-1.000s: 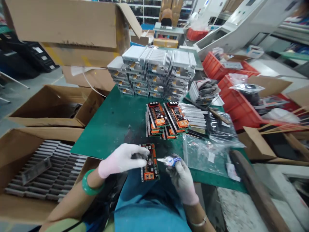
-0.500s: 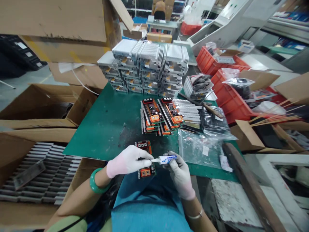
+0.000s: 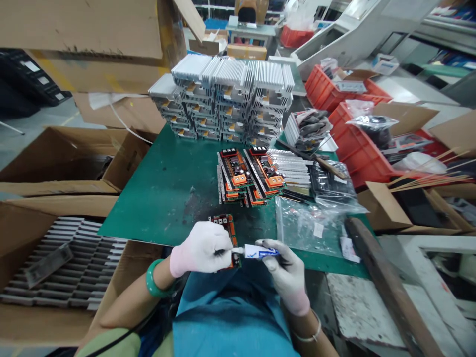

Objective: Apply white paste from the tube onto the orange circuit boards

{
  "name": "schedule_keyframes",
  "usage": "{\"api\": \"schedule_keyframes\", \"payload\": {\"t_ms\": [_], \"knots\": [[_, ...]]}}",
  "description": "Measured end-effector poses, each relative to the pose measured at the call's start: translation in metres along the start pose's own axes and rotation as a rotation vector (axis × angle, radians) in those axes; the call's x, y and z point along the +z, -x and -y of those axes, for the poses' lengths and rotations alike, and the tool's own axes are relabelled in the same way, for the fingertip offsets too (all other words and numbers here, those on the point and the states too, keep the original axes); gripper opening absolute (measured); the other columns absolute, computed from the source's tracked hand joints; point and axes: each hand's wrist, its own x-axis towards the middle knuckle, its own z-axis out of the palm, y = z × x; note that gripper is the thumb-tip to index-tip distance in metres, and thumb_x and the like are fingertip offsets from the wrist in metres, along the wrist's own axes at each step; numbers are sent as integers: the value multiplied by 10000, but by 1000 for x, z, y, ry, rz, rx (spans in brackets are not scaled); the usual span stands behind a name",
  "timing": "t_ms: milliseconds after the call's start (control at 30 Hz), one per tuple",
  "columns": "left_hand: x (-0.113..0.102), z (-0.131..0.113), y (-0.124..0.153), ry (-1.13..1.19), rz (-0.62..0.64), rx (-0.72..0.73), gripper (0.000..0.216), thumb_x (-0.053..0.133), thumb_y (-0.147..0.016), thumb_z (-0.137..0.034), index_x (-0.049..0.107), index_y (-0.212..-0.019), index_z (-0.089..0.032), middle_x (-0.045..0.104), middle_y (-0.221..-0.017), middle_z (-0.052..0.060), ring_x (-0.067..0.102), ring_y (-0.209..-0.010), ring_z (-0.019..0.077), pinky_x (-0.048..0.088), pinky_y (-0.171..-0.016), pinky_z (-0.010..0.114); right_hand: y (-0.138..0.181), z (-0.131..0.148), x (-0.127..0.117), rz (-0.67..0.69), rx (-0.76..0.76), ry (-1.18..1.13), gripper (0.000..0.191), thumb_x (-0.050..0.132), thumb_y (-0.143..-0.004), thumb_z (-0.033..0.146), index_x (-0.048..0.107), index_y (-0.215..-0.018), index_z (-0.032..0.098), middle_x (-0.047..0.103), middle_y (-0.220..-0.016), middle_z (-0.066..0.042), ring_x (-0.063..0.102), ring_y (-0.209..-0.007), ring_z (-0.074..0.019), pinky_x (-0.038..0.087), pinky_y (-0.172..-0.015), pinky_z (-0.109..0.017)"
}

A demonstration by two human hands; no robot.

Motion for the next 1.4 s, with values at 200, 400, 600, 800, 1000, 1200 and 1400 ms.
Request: {"api": "schedule_keyframes", "payload": {"t_ms": [200,400,600,800,1000,1200,1400], "knots": [[7,-5,-4,-140,-189,-221,190,482,-707,-148,539,-531,-190,533,-484,-11,456,-462,107,315,-489,250,13,7,3,-26,-258,237,321,740,-724,146,710,-986,331,740,-998,-29,712,-871,-224,603,-739,-356],[9,-6,-3,-124,-245,-258,173,488,-701,-142,559,-551,-188,537,-491,-11,459,-463,100,318,-491,241,17,2,3,16,-329,300,381,763,-689,127,705,-990,352,742,-989,-16,716,-878,-230,609,-752,-371],[1,-1,4,-116,-185,-226,165,493,-734,-160,578,-596,-190,556,-521,-10,464,-492,108,323,-519,253,19,-2,4,-33,-322,247,451,719,-725,88,676,-1082,361,726,-1051,-18,704,-899,-207,592,-755,-338],[-11,23,21,-64,-1,-291,307,380,-897,-224,536,-636,-187,610,-638,23,560,-663,151,417,-710,320,17,-21,1,-271,-27,132,184,682,-780,230,718,-958,253,739,-945,-55,691,-873,-222,568,-768,-359],[5,40,40,-61,50,-254,369,591,-835,-324,539,-1173,-185,514,-1338,144,356,-1343,294,356,-1066,487,15,-34,6,-331,241,-14,239,723,-737,366,728,-919,212,745,-926,-73,694,-838,-223,573,-747,-345],[19,50,44,-272,29,-490,423,602,-845,-413,557,-1187,-168,602,-1213,133,554,-1143,280,467,-954,441,4,-37,9,-422,376,-162,338,748,-702,436,714,-922,181,739,-926,-80,684,-795,-205,579,-659,-311],[20,53,30,-416,115,-466,231,553,-893,-383,670,-952,-192,682,-996,69,641,-895,233,506,-770,350,-1,-44,6,-419,433,-321,406,787,-651,472,710,-922,180,735,-873,-59,673,-706,-183,574,-628,-309]]}}
